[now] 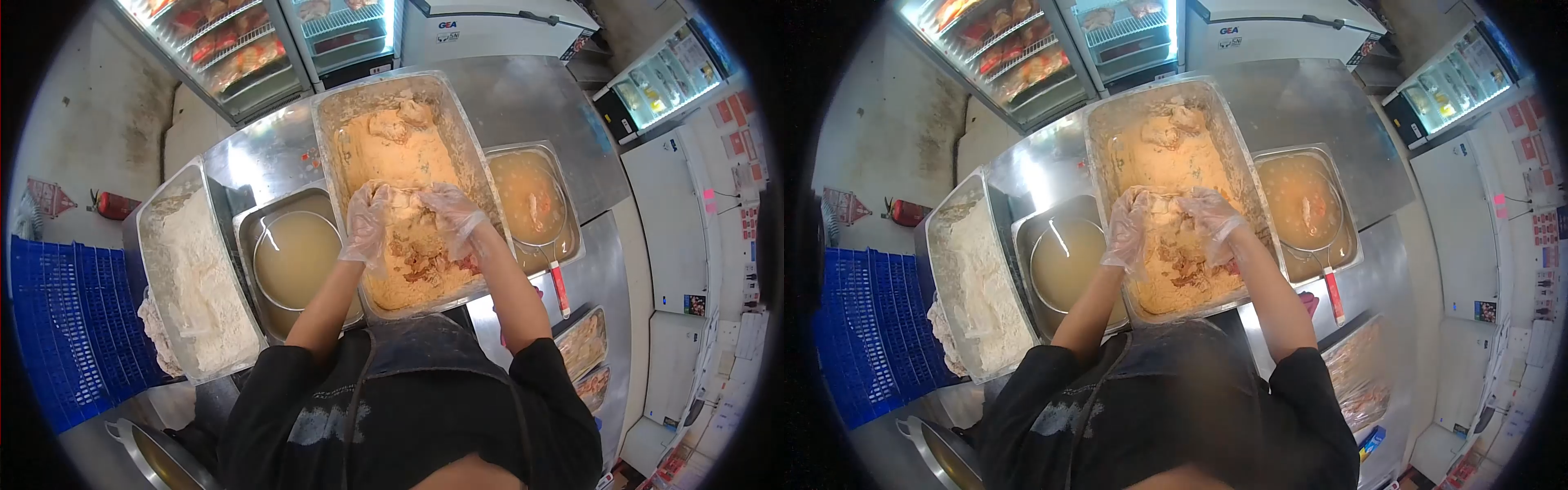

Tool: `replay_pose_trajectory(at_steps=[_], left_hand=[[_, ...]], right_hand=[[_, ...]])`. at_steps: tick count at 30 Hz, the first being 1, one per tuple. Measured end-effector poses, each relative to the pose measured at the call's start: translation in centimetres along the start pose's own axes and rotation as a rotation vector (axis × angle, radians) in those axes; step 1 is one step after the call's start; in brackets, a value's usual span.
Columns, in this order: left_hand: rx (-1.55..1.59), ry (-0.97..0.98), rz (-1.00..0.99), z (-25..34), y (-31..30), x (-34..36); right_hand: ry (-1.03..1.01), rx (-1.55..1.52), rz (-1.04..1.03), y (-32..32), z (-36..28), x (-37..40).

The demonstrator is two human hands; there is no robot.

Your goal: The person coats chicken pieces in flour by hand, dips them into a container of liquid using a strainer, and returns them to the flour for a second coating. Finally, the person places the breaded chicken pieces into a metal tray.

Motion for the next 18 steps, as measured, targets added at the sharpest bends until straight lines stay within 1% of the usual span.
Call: replay_pose_trajectory(at_steps=[2, 3, 4, 5, 6, 7, 8, 9, 10, 11, 12, 14, 15, 16, 17, 18], left_hand=[[0.009, -0.054, -0.010, 0.0, -0.3, 0.2], [0.008, -0.057, -0.015, -0.1, -0.2, 0.4], [0.065, -0.108, -0.007, -0.6, -0.2, 0.4], [0.124, -0.154, 0.005, -0.9, -0.1, 0.3], [0.125, -0.150, 0.004, -0.4, -0.2, 0.3], [0.188, -0.164, 0.066, 0.3, -0.8, 0.5], [0.254, -0.173, 0.121, 0.9, -1.2, 0.1], [0.258, -0.162, 0.104, -1.2, -1.2, -1.1], [0.271, -0.182, 0.147, -5.6, -1.6, -2.2], [0.280, -0.208, 0.183, -8.2, -2.0, -2.7], [0.281, -0.197, 0.157, -7.6, -1.9, -3.5], [-0.124, -0.229, 0.055, -6.7, -1.9, -5.3], [-0.124, -0.234, 0.026, -8.2, -2.5, -6.3], [-0.749, 0.130, -0.043, -8.4, -2.6, -8.4], [-1.344, 0.545, -0.112, -8.6, -0.8, -9.7], [-1.323, 0.366, -0.226, -9.9, -0.2, -12.7]], right_hand=[[-0.167, -0.041, 0.008, 0.1, -1.1, 0.6], [-0.163, -0.044, 0.011, 0.2, -1.1, 1.2], [-0.402, 0.482, 0.161, -0.2, -3.0, 2.2], [-0.519, 0.752, 0.218, 0.4, -5.1, 3.5], [-0.634, 1.020, 0.313, 1.0, -7.1, 5.0], [-0.401, 0.953, 0.365, 1.1, -9.0, 6.1], [-0.170, 0.878, 0.422, 0.5, -9.7, 6.5], [-0.170, 0.878, 0.443, 0.2, -8.9, 5.2], [-0.183, 0.904, 0.376, 0.2, -6.5, 3.3], [-0.188, 0.923, 0.310, 0.1, -4.8, 2.8], [-0.183, 0.919, 0.339, -0.6, -5.1, 3.4], [-0.306, 0.917, 0.485, -2.3, -7.2, 5.4], [-0.283, 0.911, 0.503, -3.3, -7.5, 6.4], [-0.336, 0.842, 0.571, -5.1, -8.5, 7.8], [-0.387, 0.774, 0.647, -7.0, -9.5, 9.5], [-0.340, 0.756, 0.699, -8.9, -10.0, 11.2]])
Point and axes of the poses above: each hand's wrist, its own x-axis away from the middle knuckle, its own y-axis out of the palm, z = x × y, the point moved 7 cm from there along -x, towards the middle knuckle
